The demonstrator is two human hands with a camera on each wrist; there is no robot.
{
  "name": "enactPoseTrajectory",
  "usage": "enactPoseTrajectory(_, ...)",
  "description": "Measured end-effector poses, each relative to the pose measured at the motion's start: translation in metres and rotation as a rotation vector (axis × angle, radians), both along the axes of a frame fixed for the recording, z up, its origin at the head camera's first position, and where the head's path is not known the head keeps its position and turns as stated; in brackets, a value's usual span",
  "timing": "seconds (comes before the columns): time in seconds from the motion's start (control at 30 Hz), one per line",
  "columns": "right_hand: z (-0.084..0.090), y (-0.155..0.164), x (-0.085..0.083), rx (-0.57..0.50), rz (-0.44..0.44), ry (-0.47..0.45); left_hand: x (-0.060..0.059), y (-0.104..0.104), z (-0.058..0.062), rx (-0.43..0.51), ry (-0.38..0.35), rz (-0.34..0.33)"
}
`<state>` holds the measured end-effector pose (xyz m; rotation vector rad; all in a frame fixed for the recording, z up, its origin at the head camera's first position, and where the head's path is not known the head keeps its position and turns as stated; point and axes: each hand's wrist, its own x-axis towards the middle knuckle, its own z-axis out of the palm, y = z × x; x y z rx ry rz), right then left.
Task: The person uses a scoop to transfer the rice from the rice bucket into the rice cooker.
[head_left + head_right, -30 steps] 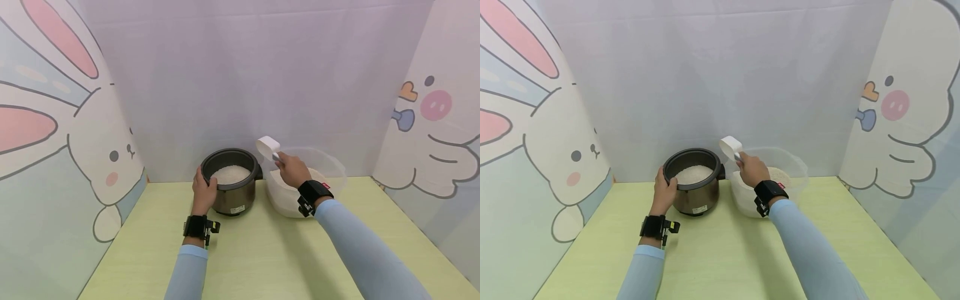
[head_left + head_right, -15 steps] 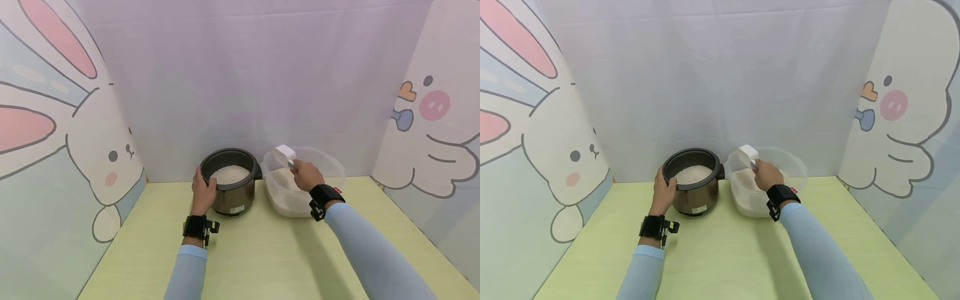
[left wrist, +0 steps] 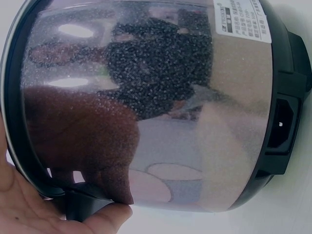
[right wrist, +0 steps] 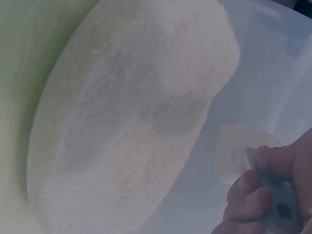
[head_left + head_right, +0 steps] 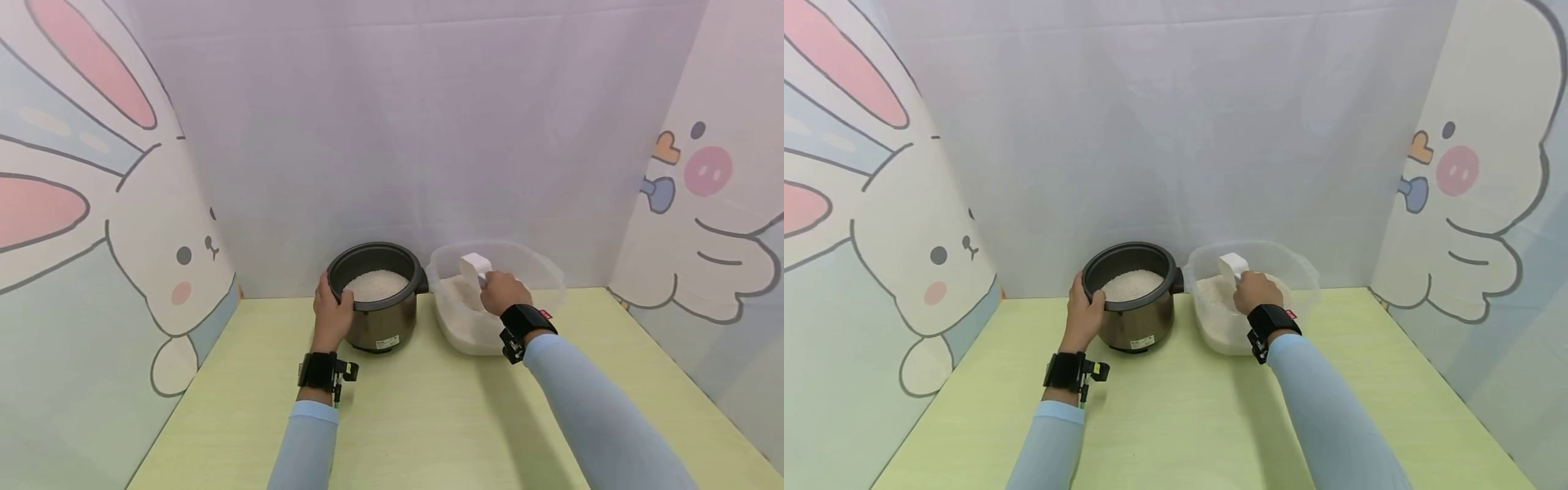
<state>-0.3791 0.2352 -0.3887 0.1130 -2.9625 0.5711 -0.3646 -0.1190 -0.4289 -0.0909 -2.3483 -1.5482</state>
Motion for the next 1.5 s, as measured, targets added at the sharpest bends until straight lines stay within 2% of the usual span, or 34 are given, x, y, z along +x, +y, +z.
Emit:
enactPoseTrajectory(0.13, -0.0001, -0.0002, -0.0016, 0.030, -0.035, -0.042, -0.0002, 0.0003, -0.0004, 0.000, -0.003, 0.002)
enactPoseTrajectory(0.4, -0.0004, -0.0003, -0.0009, -0.008, -0.101, -0.100, -0.0002, 0.0011, 0.0017, -0.003, -0.006, 0.002)
enactPoseTrajectory(0.53, 0.0004, -0.0020, -0.0009, 0.006, -0.106, -0.116, -0.0007, 0.0000, 0.0017, -0.003, -0.002, 0.004)
enactPoseTrajectory(0.7, -0.0006, -0.0020, -0.0023, 0.025, -0.077, -0.194, -0.0019, -0.0011, 0.0003, -0.003, -0.001, 0.006)
enactPoseTrajectory(0.9, -0.0026, -0.0012, -0.0041, 0.026, -0.071, -0.231, -0.0012, -0.0015, -0.0010, -0.003, -0.015, 0.008)
enactPoseTrajectory(1.27, 0.0012, -0.0013, -0.0063, 0.015, 0.018, -0.284, -0.0016, -0.0005, -0.0006, 0.004, -0.006, 0.002)
enactPoseTrajectory(1.5, 0.0041, -0.0026, -0.0022, -0.029, 0.154, -0.269, -0.0005, -0.0016, -0.0007, 0.005, -0.005, -0.003)
